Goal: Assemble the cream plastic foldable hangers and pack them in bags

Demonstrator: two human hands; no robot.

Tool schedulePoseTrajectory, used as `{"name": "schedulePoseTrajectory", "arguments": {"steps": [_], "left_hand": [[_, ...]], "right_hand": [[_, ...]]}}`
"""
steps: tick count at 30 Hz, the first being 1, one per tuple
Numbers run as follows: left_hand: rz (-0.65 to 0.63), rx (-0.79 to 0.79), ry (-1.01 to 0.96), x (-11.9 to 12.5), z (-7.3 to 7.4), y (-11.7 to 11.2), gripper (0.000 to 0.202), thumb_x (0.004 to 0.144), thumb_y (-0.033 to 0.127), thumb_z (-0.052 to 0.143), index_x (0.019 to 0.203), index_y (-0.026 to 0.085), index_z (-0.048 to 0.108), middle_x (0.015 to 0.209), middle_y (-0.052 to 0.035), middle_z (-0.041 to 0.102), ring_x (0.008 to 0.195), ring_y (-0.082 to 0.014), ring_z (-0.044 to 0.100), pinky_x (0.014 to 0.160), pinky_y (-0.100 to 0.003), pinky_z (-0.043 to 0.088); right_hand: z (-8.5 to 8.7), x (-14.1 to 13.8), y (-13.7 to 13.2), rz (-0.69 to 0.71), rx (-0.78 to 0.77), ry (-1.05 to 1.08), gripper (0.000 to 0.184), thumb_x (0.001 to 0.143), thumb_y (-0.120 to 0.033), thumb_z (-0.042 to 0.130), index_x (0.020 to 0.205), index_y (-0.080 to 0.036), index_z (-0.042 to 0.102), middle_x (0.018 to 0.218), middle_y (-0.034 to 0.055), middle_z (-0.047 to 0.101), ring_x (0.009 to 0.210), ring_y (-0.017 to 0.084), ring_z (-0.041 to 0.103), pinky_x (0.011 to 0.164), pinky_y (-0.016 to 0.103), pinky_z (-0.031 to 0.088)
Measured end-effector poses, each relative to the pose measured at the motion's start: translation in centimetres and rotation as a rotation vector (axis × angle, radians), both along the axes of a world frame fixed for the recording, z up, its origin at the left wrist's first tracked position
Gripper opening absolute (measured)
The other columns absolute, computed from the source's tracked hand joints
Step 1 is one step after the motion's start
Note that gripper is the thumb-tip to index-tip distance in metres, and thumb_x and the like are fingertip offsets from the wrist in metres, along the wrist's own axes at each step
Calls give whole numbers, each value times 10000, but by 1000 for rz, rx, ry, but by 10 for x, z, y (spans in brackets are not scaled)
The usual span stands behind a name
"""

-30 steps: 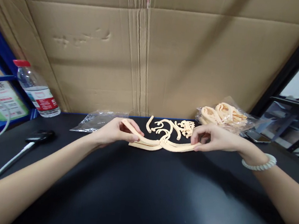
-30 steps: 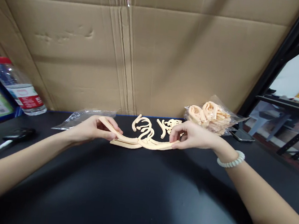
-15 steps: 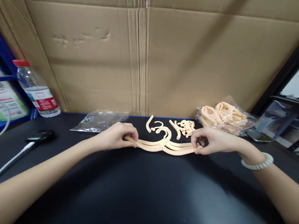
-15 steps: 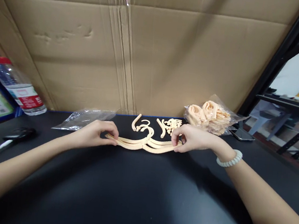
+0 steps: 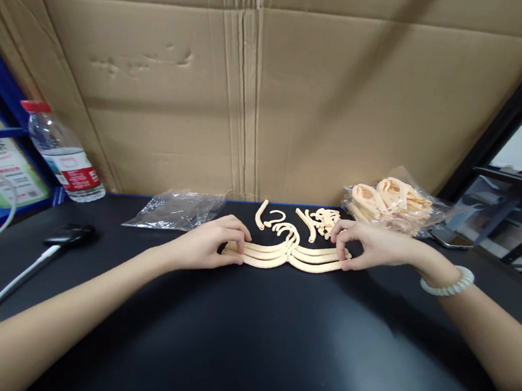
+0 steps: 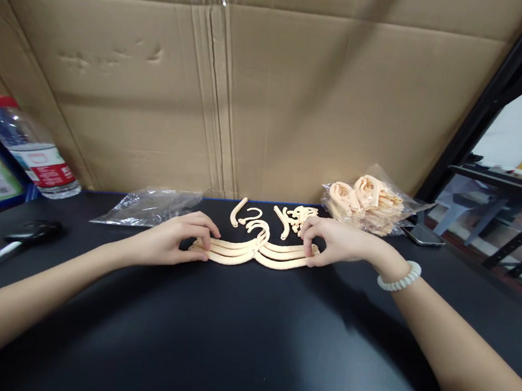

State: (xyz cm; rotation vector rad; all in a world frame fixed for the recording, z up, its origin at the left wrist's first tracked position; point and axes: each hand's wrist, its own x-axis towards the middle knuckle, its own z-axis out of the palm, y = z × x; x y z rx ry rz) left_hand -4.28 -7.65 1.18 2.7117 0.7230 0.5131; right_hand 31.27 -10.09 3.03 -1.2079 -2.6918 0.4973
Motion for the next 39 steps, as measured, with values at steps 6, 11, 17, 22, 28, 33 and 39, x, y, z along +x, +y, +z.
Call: {"name": "schedulePoseTrajectory", "arguments": {"steps": [6,11,17,22,28,33,39], "left_hand": [[23,-5,24,2,-3,-2,107,865,258,597,795,180,616,1082,-85,653,953,-212,610,846,-338,476],[20,-19,11,3,-5,0,99,876,258,585,819,179,600,1060,-69,668,934,-196,631,820,-318,479],[51,-28,1,3,-8,0,80,850,263,596,875,187,584,1051,-60,660,905,-195,625,813,-328,479],[115,23,-47,3,-16,-2,250,781,219,603,1020,196,531,1069,-60,627,909,-207,597,810,-353,482],[101,54,-104,4,-22,-4,265,775,210,588,1021,207,489,1121,-66,580,990,-219,562,863,-375,469],[97,68,-94,5,-22,-4,292,771,191,576,1049,212,491,1106,-59,572,980,-216,552,850,-361,465],[96,79,-67,6,-22,-5,258,762,162,571,1008,208,506,1033,-47,568,908,-199,542,804,-335,459]], "right_hand": [[-4,3,5,3,-10,11,123,761,-295,641,719,-181,655,900,53,641,879,209,591,815,330,440],[-5,5,7,4,-3,18,89,759,-258,627,717,-180,623,858,41,661,823,194,598,768,313,442],[-6,5,7,3,27,2,48,758,-226,607,741,-184,623,816,28,655,813,191,596,772,315,444],[-4,2,3,-24,51,13,132,728,-247,638,841,-181,619,918,51,637,856,207,582,786,332,448],[-3,-1,1,-26,40,9,275,739,-292,665,990,-185,630,1022,62,638,930,219,578,824,337,454],[-6,-1,3,-54,64,-27,321,717,-294,687,1014,-176,659,1052,81,649,949,239,588,842,357,460],[-7,-1,3,-68,76,-46,349,723,-319,691,1033,-159,677,1058,97,656,945,251,599,838,370,466]]}}
